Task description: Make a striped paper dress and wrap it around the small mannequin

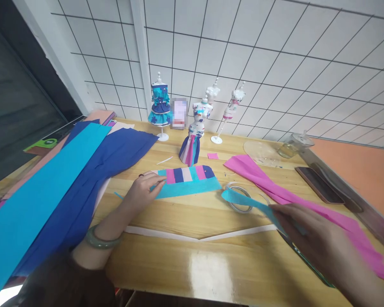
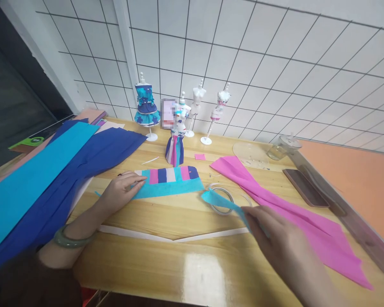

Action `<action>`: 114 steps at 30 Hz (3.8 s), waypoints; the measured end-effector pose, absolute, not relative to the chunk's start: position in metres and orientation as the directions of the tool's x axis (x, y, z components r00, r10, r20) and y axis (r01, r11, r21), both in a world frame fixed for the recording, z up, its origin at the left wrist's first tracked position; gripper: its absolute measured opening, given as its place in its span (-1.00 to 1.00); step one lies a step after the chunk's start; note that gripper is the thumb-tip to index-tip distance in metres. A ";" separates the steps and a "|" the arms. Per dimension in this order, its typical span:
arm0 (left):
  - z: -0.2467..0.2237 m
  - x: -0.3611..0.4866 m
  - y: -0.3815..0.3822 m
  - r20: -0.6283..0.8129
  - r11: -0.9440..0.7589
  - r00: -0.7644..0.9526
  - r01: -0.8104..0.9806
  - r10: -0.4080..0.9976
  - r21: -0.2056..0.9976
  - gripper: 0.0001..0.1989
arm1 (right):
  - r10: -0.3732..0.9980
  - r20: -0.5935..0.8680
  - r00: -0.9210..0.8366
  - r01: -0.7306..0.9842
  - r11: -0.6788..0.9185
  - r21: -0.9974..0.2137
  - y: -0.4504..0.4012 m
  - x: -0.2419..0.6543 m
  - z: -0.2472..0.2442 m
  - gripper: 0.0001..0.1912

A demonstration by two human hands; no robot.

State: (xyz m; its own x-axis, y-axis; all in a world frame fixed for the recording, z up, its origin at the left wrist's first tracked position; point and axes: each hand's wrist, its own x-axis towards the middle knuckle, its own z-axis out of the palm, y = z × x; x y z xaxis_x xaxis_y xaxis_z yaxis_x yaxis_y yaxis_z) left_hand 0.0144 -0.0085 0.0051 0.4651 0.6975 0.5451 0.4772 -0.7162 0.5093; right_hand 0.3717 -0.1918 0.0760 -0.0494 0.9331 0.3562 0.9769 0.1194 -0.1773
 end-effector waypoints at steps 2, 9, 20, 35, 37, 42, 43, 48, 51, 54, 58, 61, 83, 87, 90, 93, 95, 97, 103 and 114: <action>0.008 0.016 -0.011 0.526 -0.709 0.476 0.470 0.705 0.526 -0.79 | 0.948 0.300 -0.106 0.976 0.157 -0.153 -0.205 0.357 0.071 -0.82; 0.023 0.054 -0.046 -0.069 -0.097 0.490 0.305 0.869 0.947 -0.65 | 0.955 0.133 -0.264 0.923 0.291 -0.254 -0.230 0.302 0.050 -0.71; 0.031 0.127 -0.104 -0.458 0.632 0.673 -0.018 0.580 0.775 -0.35 | 0.893 0.159 -0.420 0.801 0.448 -0.398 -0.208 0.250 0.064 -0.77; 0.035 0.121 -0.115 -0.527 0.730 0.570 -0.205 0.630 0.652 -0.58 | 0.977 0.211 -0.031 0.996 0.048 -0.080 -0.145 0.331 0.003 -0.65; 0.036 0.120 -0.117 -0.529 0.716 0.552 -0.195 0.645 0.670 -0.59 | 0.978 0.210 -0.018 0.998 0.031 -0.059 -0.145 0.329 0.003 -0.66; 0.034 0.117 -0.116 -0.543 0.713 0.549 -0.147 0.635 0.685 -0.59 | 0.978 0.209 0.010 0.999 0.000 -0.049 -0.144 0.329 0.001 -0.68; 0.033 0.117 -0.116 -0.545 0.713 0.550 -0.139 0.633 0.687 -0.60 | 0.978 0.209 0.016 0.999 -0.006 -0.050 -0.144 0.329 0.000 -0.68; 0.028 0.114 -0.116 -0.546 0.713 0.559 -0.122 0.624 0.690 -0.63 | 0.977 0.207 0.043 0.998 -0.031 -0.062 -0.143 0.328 -0.002 -0.70; 0.025 0.113 -0.117 -0.533 0.706 0.567 -0.126 0.628 0.697 -0.67 | 0.977 0.206 0.053 0.997 -0.039 -0.069 -0.143 0.328 -0.002 -0.72; 0.022 0.114 -0.118 -0.520 0.693 0.573 -0.122 0.634 0.711 -0.68 | 0.976 0.208 0.067 0.995 -0.052 -0.080 -0.143 0.327 -0.002 -0.74; 0.017 0.113 -0.118 -0.496 0.676 0.580 -0.134 0.647 0.725 -0.63 | 0.973 0.216 0.082 0.994 -0.063 -0.092 -0.142 0.327 -0.003 -0.75; 0.014 0.111 -0.119 -0.492 0.664 0.581 -0.115 0.648 0.739 -0.58 | 0.972 0.221 0.081 0.993 -0.060 -0.099 -0.142 0.328 -0.004 -0.76; 0.006 0.103 -0.120 -0.438 0.473 0.568 0.095 0.697 0.876 -0.60 | 0.970 0.229 0.080 0.992 -0.053 -0.119 -0.142 0.328 -0.004 -0.75; 0.005 0.104 -0.120 -0.434 0.439 0.561 0.136 0.705 0.888 -0.64 | 0.970 0.235 0.068 0.992 -0.041 -0.118 -0.142 0.330 -0.006 -0.75; 0.005 0.104 -0.121 -0.430 0.409 0.555 0.170 0.712 0.897 -0.65 | 0.969 0.239 0.061 0.993 -0.033 -0.117 -0.142 0.331 -0.008 -0.74; 0.006 0.105 -0.121 -0.436 0.401 0.551 0.191 0.712 0.896 -0.64 | 0.968 0.246 0.057 0.993 -0.029 -0.115 -0.142 0.332 -0.009 -0.73; 0.007 0.105 -0.122 -0.434 0.389 0.542 0.203 0.720 0.899 -0.65 | 0.967 0.249 0.052 0.993 -0.024 -0.112 -0.142 0.333 -0.009 -0.72; 0.008 0.105 -0.123 -0.428 0.377 0.535 0.209 0.728 0.902 -0.67 | 0.966 0.253 0.045 0.994 -0.017 -0.111 -0.142 0.333 -0.010 -0.70; 0.007 0.104 -0.125 -0.411 0.335 0.521 0.238 0.748 0.912 -0.70 | 0.964 0.265 0.032 0.994 -0.002 -0.113 -0.142 0.334 -0.011 -0.68; 0.009 0.103 -0.128 -0.408 0.331 0.519 0.238 0.751 0.913 -0.70 | 0.965 0.260 0.042 0.993 -0.012 -0.115 -0.142 0.333 -0.010 -0.72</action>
